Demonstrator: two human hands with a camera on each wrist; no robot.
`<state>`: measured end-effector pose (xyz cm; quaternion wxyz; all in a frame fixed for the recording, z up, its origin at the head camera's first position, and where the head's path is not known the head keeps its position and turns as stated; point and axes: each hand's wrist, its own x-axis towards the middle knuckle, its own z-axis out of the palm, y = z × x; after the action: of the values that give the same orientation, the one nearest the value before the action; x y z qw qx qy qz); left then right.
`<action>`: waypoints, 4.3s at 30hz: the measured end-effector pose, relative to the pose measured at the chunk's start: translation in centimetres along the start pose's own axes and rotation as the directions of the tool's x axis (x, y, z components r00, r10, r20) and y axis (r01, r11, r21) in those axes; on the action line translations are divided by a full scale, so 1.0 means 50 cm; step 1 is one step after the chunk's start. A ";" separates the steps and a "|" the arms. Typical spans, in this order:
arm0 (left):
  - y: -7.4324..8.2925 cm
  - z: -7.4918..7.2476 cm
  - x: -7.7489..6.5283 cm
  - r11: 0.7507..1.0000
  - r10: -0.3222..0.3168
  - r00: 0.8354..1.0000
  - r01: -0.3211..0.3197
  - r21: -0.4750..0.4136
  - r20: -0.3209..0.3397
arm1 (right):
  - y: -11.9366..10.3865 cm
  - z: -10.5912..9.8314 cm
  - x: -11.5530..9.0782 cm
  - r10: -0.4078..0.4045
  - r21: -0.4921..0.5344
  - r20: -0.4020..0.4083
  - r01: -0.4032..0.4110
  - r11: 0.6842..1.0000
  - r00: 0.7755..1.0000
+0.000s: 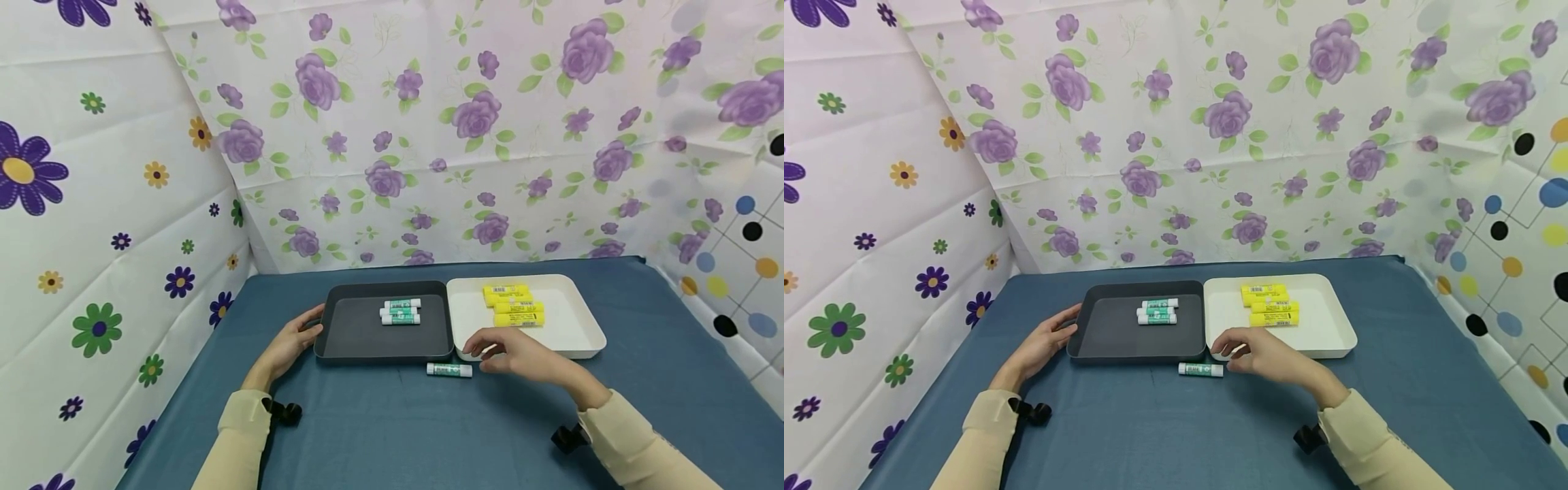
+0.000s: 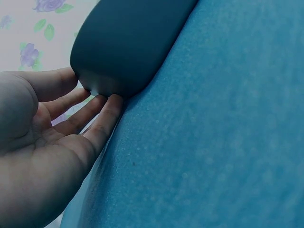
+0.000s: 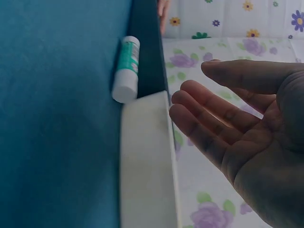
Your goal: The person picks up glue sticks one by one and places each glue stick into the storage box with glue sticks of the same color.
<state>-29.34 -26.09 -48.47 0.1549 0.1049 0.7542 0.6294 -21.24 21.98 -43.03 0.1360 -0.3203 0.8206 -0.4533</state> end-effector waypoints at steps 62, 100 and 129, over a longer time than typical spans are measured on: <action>0.000 -0.001 0.002 1.000 -0.006 1.000 0.006 0.010 -0.005 | 0.018 0.098 0.024 0.017 -0.268 0.099 0.010 0.963 0.995; -0.001 -0.001 0.002 1.000 -0.023 1.000 0.023 0.001 0.000 | -0.058 0.019 0.098 -0.079 -0.191 -0.011 0.076 0.979 0.997; 0.001 -0.003 0.003 1.000 -0.019 1.000 0.019 0.002 -0.003 | -0.088 -0.013 0.212 -0.063 -0.226 0.028 0.067 0.972 0.998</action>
<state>-29.51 -26.16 -48.42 0.1597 0.0968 0.7560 0.6274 -27.81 13.85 -38.32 0.0923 -0.3652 0.8546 -0.3574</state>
